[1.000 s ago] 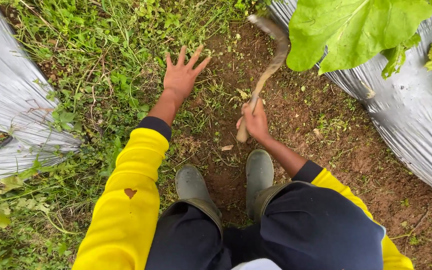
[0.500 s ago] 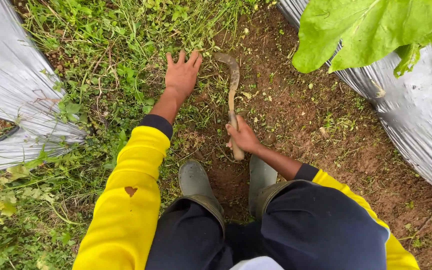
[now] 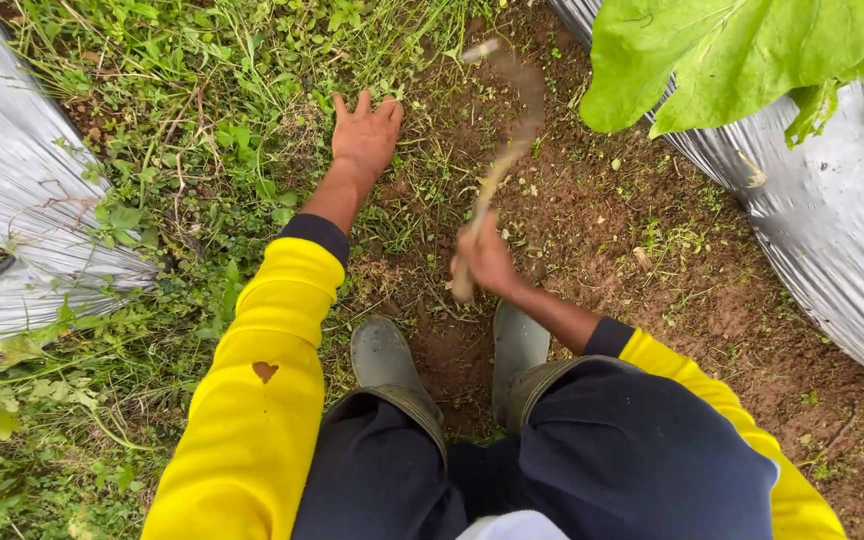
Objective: The person is using a hand sickle to remove weeds from the soil around vegetable plants in a field.
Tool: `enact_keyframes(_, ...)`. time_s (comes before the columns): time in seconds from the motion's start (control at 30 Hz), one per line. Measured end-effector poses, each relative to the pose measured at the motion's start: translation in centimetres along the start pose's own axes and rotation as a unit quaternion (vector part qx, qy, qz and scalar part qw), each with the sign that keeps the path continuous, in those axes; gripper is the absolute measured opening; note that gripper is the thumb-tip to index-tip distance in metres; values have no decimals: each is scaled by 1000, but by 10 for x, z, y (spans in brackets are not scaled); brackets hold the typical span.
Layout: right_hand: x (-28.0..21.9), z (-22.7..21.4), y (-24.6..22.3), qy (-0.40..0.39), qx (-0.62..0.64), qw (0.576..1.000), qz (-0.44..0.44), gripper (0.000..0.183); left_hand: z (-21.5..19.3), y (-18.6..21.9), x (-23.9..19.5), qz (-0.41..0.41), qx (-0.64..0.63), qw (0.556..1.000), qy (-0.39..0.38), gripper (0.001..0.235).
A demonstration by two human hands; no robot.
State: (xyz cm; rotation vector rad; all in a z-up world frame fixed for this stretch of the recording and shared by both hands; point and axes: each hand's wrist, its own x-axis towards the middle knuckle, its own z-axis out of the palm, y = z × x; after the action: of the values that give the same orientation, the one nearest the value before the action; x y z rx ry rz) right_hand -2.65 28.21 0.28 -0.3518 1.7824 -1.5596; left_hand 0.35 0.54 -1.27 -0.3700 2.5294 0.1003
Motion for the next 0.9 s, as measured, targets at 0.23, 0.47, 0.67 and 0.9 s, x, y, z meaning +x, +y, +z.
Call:
enact_keyframes(0.23,-21,-11,-3,-178,-136,953,202,15,-1,6,1,-19,4,1000,-2,41)
enact_keyframes(0.47,44,-42,-16,67,0,997,-37,17,16,6,13,-34,15,999,29,36)
enact_keyframes(0.67,-53,6,14,-243,-219,912,248,27,-5,8,-9,-36,24,999,19,42)
enact_keyframes(0.9,2,-21,-22,-72,-84,978,178,16,-6,-6,-23,-23,-24,999,12,50)
